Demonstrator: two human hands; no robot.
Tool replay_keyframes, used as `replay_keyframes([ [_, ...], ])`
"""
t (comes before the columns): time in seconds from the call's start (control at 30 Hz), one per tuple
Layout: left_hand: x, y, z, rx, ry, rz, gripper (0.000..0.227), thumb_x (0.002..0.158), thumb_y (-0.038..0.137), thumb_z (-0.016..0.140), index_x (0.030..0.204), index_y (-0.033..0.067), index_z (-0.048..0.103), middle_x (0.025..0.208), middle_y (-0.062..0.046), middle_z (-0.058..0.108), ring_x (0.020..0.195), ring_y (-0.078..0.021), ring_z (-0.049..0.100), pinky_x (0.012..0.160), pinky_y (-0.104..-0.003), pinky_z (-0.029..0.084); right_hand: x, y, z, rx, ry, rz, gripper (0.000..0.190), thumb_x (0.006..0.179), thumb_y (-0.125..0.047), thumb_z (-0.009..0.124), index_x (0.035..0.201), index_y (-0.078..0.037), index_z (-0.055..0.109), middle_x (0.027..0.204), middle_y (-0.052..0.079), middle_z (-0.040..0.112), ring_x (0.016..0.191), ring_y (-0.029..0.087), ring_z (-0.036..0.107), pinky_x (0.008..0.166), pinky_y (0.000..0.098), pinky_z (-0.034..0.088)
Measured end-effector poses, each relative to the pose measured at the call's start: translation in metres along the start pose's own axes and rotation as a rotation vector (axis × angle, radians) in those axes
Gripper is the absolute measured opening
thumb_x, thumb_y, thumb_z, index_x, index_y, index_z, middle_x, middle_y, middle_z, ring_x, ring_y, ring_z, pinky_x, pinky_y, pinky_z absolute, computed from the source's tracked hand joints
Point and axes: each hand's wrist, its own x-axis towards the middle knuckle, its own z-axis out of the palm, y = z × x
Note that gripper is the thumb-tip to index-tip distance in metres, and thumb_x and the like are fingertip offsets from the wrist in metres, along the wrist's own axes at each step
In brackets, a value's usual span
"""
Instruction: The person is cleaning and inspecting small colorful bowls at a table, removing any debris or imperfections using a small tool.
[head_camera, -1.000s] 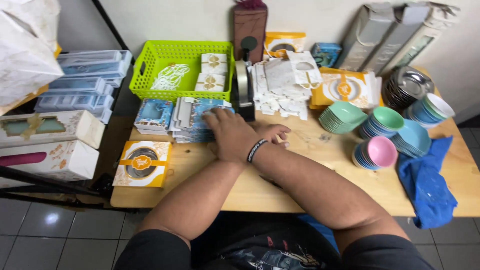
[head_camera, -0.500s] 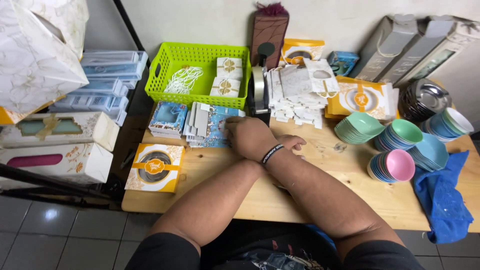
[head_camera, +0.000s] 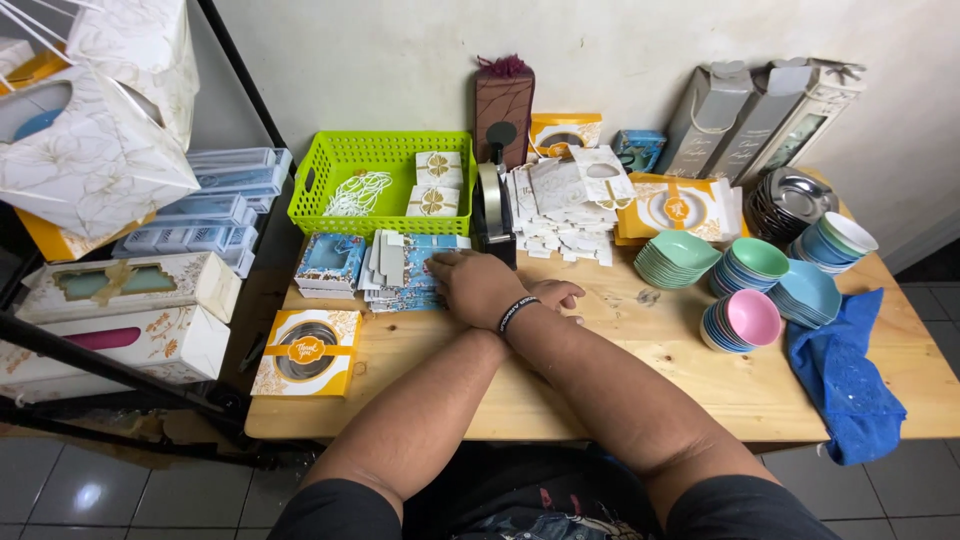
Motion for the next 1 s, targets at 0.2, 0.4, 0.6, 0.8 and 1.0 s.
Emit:
replay_keyframes([
  [0.2, -0.021, 0.032, 0.01, -0.41, 0.189, -0.219, 0.055, 0.063, 0.027, 0.093, 0.114, 0.0228, 0.076, 0.101, -0.002, 0.073, 0.085, -0.0134, 0.065, 0.08, -0.022, 0.058, -0.003, 0.011, 0.021, -0.107, 0.103, 0.048, 0.032, 0.099, -0.024, 0.051, 0.119, -0.011, 0.071, 0.118, 0.008, 0.072, 0.109, 0.029, 0.072, 0.094, 0.04, 0.054],
  [0.4, -0.03, 0.042, 0.021, -0.339, 0.208, -0.273, 0.046, 0.069, 0.033, 0.086, 0.114, 0.0255, 0.076, 0.103, -0.001, 0.073, 0.09, -0.0134, 0.066, 0.083, -0.024, 0.057, -0.009, -0.001, -0.002, 0.022, -0.017, 0.111, 0.047, 0.099, -0.026, 0.06, 0.144, -0.012, 0.057, 0.142, 0.014, 0.059, 0.131, 0.037, 0.059, 0.107, 0.044, 0.051],
  [0.6, -0.043, 0.045, 0.016, -0.274, 0.25, -0.33, 0.039, 0.075, 0.038, 0.079, 0.113, 0.0281, 0.076, 0.106, 0.001, 0.074, 0.095, -0.0135, 0.068, 0.086, -0.026, 0.056, -0.01, 0.002, 0.008, 0.002, 0.061, 0.067, 0.036, 0.104, -0.022, 0.051, 0.134, -0.009, 0.066, 0.128, 0.013, 0.071, 0.119, 0.031, 0.069, 0.103, 0.0393, 0.054],
  [0.8, -0.046, 0.046, 0.013, -0.211, 0.282, -0.387, 0.033, 0.082, 0.044, 0.072, 0.112, 0.0307, 0.077, 0.108, 0.002, 0.075, 0.101, -0.0135, 0.069, 0.089, -0.028, 0.055, -0.02, 0.014, 0.03, -0.022, 0.566, 0.033, 0.021, 0.097, -0.015, 0.055, 0.115, -0.013, 0.067, 0.101, 0.006, 0.071, 0.087, 0.027, 0.075, 0.076, 0.0363, 0.061],
  [1.0, -0.049, 0.032, -0.003, -0.146, 0.321, -0.437, 0.03, 0.088, 0.049, 0.065, 0.111, 0.0334, 0.077, 0.11, 0.003, 0.075, 0.106, -0.0136, 0.071, 0.092, -0.029, 0.054, -0.065, 0.009, 0.012, 0.399, 0.695, 0.448, 0.029, 0.103, -0.025, 0.051, 0.121, -0.022, 0.073, 0.089, 0.004, 0.077, 0.089, 0.026, 0.076, 0.083, 0.0385, 0.057],
])
